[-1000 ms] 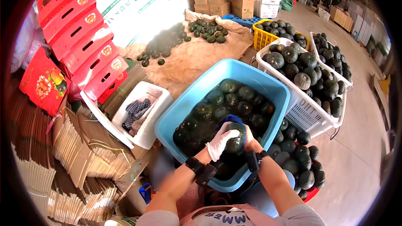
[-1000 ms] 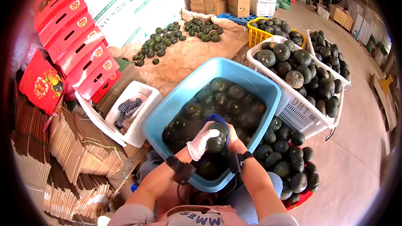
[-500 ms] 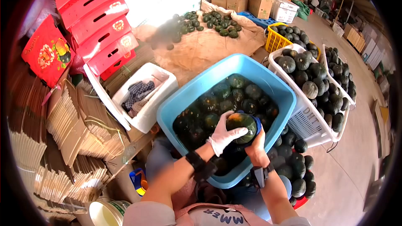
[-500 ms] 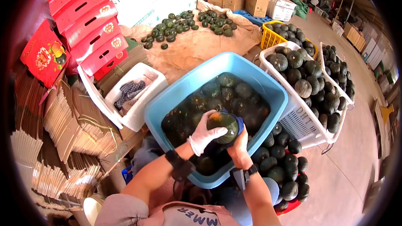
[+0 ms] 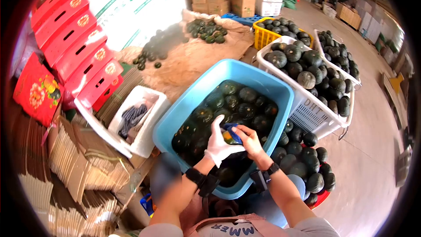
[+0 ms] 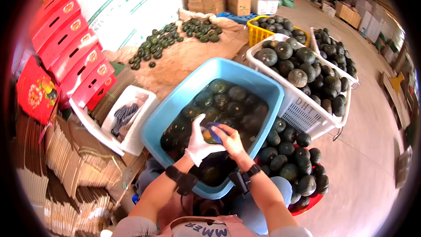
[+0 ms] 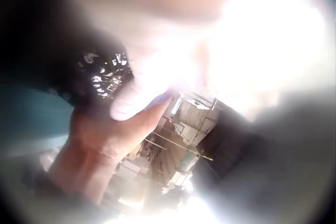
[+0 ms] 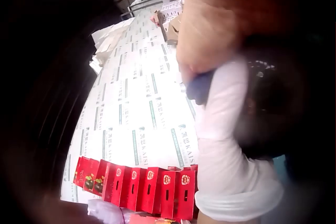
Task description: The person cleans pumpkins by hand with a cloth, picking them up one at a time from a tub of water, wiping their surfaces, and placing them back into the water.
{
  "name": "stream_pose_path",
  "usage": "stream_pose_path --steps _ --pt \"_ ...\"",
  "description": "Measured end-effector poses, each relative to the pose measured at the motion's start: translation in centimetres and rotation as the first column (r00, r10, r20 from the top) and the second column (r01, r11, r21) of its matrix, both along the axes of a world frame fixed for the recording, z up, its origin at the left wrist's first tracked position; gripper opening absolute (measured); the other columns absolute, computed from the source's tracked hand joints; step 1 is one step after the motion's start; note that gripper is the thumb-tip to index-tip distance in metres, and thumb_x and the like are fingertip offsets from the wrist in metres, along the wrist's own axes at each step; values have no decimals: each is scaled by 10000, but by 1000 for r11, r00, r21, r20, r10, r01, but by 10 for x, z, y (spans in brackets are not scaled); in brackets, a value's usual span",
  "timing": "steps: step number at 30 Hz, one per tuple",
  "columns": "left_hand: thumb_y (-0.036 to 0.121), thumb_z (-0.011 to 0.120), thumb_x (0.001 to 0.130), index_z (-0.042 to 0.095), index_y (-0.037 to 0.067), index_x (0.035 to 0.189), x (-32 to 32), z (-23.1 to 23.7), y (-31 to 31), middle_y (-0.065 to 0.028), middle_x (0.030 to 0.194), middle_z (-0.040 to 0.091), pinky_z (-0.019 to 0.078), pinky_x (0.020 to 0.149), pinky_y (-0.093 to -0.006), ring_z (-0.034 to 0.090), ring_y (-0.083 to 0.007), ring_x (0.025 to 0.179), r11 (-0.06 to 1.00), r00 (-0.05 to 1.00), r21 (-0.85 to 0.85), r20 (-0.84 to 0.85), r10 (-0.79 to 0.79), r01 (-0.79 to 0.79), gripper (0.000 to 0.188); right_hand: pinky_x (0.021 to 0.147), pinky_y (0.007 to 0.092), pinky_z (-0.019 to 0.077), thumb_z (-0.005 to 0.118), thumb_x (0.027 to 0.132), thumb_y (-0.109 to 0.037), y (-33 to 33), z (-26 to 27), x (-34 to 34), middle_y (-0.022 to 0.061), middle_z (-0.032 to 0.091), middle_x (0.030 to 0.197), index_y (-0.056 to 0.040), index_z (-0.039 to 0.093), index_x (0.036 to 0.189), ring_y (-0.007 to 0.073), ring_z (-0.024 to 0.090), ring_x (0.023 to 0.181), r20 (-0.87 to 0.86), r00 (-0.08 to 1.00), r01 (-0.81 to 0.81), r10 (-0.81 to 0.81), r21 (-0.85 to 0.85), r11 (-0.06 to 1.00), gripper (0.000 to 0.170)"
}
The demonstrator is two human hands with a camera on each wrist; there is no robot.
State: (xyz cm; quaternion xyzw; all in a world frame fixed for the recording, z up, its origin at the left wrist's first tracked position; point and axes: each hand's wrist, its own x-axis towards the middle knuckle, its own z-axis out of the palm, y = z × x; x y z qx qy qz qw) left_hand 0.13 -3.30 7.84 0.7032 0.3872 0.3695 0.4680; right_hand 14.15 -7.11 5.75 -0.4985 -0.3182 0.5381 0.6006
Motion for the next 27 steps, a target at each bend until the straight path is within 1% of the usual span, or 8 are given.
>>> stream_pose_path --steps 6,10,12,14,16,19,22,27 --pt "139 782 793 369 36 1260 44 -35 -13 -96 1107 499 497 784 -301 535 -156 907 807 621 -529 548 560 -262 632 900 333 469 656 895 -360 12 -70 -40 33 612 1135 -105 516 1273 170 571 1036 -775 577 302 -257 -90 949 477" --pt "233 747 814 387 15 1177 30 -54 -11 -98 1082 515 481 819 -314 537 -173 905 758 707 -612 434 559 -225 556 877 348 492 751 821 -355 -12 -17 -32 54 611 1117 -101 499 1276 170 587 1019 -521 766 296 -376 -233 926 579" --pt "157 769 772 403 4 1175 4 -30 9 -107 1029 563 515 806 -303 591 -171 875 738 924 -675 282 257 1 565 832 325 515 736 831 -351 -14 -4 -2 76 632 1076 -57 540 1236 168 616 963 -436 892 45 -118 -173 984 538" --pt "127 780 757 451 -9 1177 -14 -6 33 -91 993 589 523 787 -291 607 -169 873 600 930 -711 300 -212 366 550 801 301 527 702 853 -353 -18 25 13 94 646 1059 -17 601 1173 169 630 932 -247 960 -179 131 -185 966 475" --pt "113 785 753 495 -14 1167 -13 0 30 -75 980 606 519 793 -293 611 -167 891 615 923 -689 276 -267 384 522 793 300 529 720 841 -327 -16 23 10 92 651 1050 -9 608 1159 164 631 925 -223 966 -175 133 -179 968 463" --pt "94 785 749 506 2 1120 2 -25 16 -75 1003 589 509 778 -290 599 -167 872 867 925 -491 362 112 87 473 801 310 513 763 810 -248 -8 8 -5 71 661 983 -15 636 1100 158 627 903 -461 875 115 -152 -106 988 393" --pt "150 752 803 451 26 1123 30 -32 4 -91 1063 537 502 796 -321 552 -176 931 839 698 -529 553 454 -126 456 883 347 481 786 781 -227 -6 10 -58 54 613 1077 -67 463 1318 178 592 990 -528 643 536 -555 -207 819 646" --pt "325 682 863 386 -8 1234 20 -66 -16 -118 1156 487 415 908 -312 487 -190 1010 792 782 -552 362 508 -259 580 885 350 481 841 710 -210 -20 -15 -58 74 570 1162 -60 388 1330 194 565 1039 -377 793 404 -478 -262 877 783"
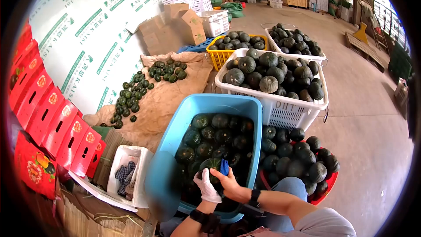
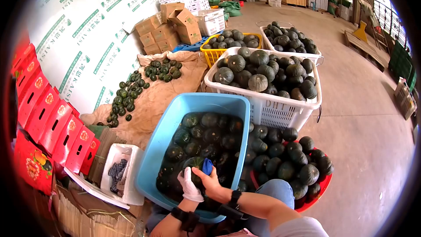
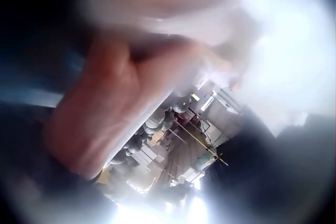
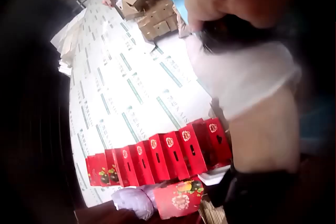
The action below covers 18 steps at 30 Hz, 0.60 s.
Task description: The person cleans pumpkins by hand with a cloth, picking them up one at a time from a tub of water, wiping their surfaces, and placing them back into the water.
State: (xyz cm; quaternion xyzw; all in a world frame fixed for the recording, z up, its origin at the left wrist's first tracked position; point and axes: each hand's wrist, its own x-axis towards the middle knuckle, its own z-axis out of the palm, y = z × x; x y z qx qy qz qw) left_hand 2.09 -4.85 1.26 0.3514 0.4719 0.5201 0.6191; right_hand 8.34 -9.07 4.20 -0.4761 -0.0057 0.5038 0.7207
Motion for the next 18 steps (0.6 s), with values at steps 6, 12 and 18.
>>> stream_pose_path --steps 6,12,18 --pt "252 604 914 586 49 1170 -40 47 49 -58 1059 646 541 830 -353 632 -180 978 515 559 -226 235 -795 827 327 987 311 416 802 775 -317 -4 30 72 75 561 1223 -34 422 1366 184 530 1134 386 650 -703 654 -19 710 757" --pt "123 662 861 654 8 1071 -16 32 34 -53 996 663 513 807 -273 630 -147 900 837 801 -121 392 -453 533 240 837 344 503 690 874 -332 2 17 34 166 616 1115 -68 594 1239 237 623 990 813 574 -215 100 32 976 461" --pt "414 545 925 610 21 1127 -1 4 31 -129 1103 652 527 872 -391 640 -267 952 785 652 -297 739 -172 544 448 1071 439 319 623 908 -247 -5 -24 -14 337 238 1431 -76 509 1325 491 324 1272 976 216 -4 -23 25 1000 465"
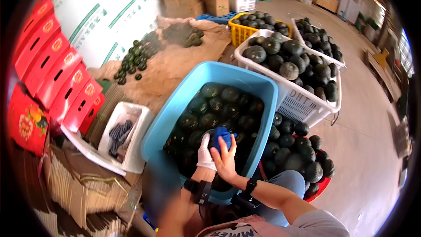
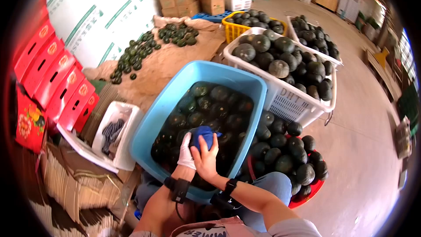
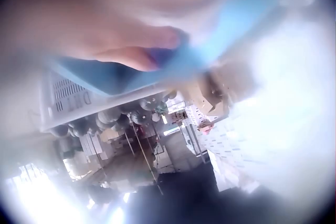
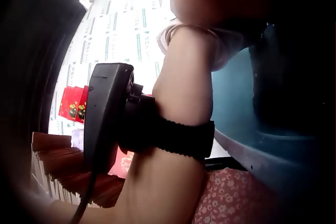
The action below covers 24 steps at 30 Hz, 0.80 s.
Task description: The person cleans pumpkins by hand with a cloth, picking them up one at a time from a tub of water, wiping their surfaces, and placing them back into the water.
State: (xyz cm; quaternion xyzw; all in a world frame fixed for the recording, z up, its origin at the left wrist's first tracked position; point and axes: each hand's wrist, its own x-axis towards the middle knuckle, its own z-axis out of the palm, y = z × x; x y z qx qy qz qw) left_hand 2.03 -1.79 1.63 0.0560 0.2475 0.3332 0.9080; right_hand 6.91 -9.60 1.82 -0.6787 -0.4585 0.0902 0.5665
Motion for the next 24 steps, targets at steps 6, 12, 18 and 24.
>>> stream_pose_path --steps 6,12,18,24 --pt "183 812 697 495 39 1266 -4 -12 -8 -127 1224 526 444 974 -355 536 -256 1129 257 492 879 -444 749 402 667 943 392 461 499 929 -80 -10 -34 19 135 564 1226 -19 428 1316 263 564 1106 -994 -63 -226 84 96 969 399" --pt "344 742 780 543 65 1169 -29 50 27 -90 1032 627 538 700 -491 636 -262 889 933 704 344 -688 177 101 519 802 327 525 773 720 -66 -24 -7 46 108 634 1035 38 515 1155 190 625 912 -730 669 -474 143 -270 838 516" --pt "595 506 889 595 45 1086 -48 152 155 -104 854 649 489 847 -422 635 -246 777 838 795 407 -334 507 -363 591 765 321 544 582 947 -136 6 -30 72 57 637 954 -9 546 1115 190 641 847 -923 385 -283 -27 -146 948 214" --pt "427 627 806 587 127 1173 -45 21 143 -146 1048 643 512 772 -360 623 -268 903 8 -59 -60 -944 325 998 476 891 304 462 546 978 -255 28 -49 77 57 621 1124 11 534 1247 162 577 1032 -931 357 -168 -76 -144 975 379"
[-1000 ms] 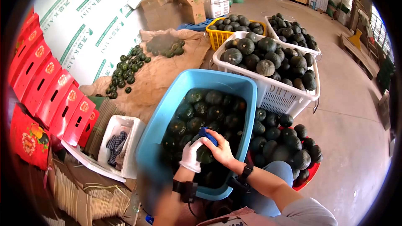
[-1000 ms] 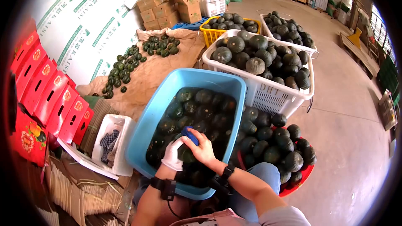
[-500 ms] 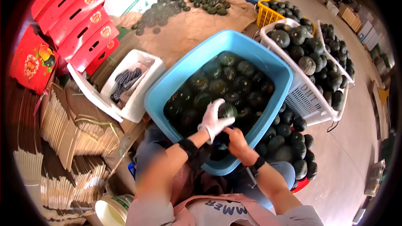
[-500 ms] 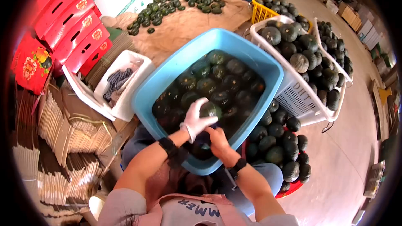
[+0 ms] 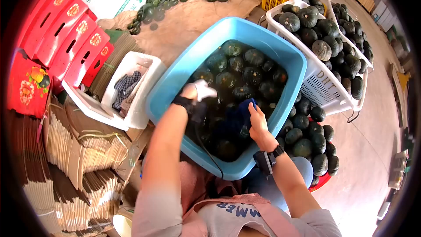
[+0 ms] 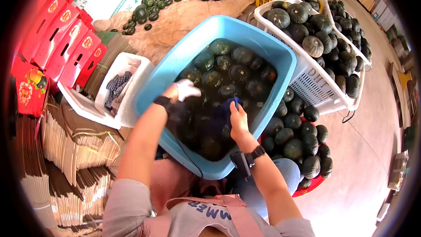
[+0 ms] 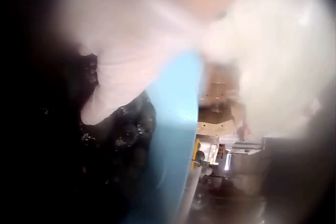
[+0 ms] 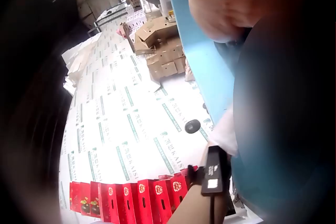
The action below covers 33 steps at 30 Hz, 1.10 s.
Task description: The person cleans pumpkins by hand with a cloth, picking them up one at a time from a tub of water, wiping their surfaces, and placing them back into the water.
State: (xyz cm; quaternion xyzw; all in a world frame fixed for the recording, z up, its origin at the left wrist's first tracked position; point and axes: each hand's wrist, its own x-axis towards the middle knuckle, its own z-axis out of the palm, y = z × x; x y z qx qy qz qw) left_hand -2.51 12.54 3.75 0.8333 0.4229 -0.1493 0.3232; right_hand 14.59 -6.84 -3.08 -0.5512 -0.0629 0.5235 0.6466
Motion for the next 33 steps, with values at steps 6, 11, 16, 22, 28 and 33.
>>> stream_pose_path --steps 6,11,16,22,28,33 --pt "358 819 619 212 225 1500 49 -107 -24 -238 1454 295 424 1019 -478 362 -408 1318 917 881 27 -269 390 -398 1078 1020 321 380 467 1006 -324 7 -9 -2 56 550 1307 -16 463 1361 182 505 1190 29 999 -18 23 -170 985 470" --pt "392 798 625 228 158 1489 46 -121 -27 -236 1482 275 367 1044 -538 300 -389 1365 948 937 -60 -185 298 -313 1061 974 342 447 412 1024 -325 13 -27 1 29 553 1300 -101 397 1411 195 541 1166 -152 983 79 -103 -161 984 447" --pt "391 757 643 382 116 1350 27 -86 -31 -158 1263 542 395 999 -442 497 -275 1188 523 576 -767 251 778 -372 846 1139 359 224 399 1016 -405 -2 5 -14 48 257 1543 -93 243 1497 208 256 1405 -124 978 -162 170 71 984 594" --pt "316 604 896 651 75 1014 43 -20 -93 -26 974 674 504 828 -322 622 -160 895 311 133 -950 309 942 10 272 1169 297 85 322 1019 -477 -1 25 -54 91 3 1591 -69 -71 1513 181 38 1459 423 852 -390 309 116 914 752" --pt "291 634 855 523 108 1218 23 10 -132 -39 1070 605 543 737 -347 616 -184 924 290 340 -945 225 913 -153 421 992 349 415 392 986 -509 25 26 -24 85 589 1241 -30 533 1259 204 560 1096 -300 927 -169 225 201 965 569" --pt "186 680 818 455 63 1278 27 2 -151 -79 1137 570 506 841 -317 578 -183 994 602 317 -791 547 775 -108 526 830 395 508 443 973 -459 16 53 -6 87 675 1012 -63 632 1052 234 641 902 -559 799 -242 224 43 969 446"
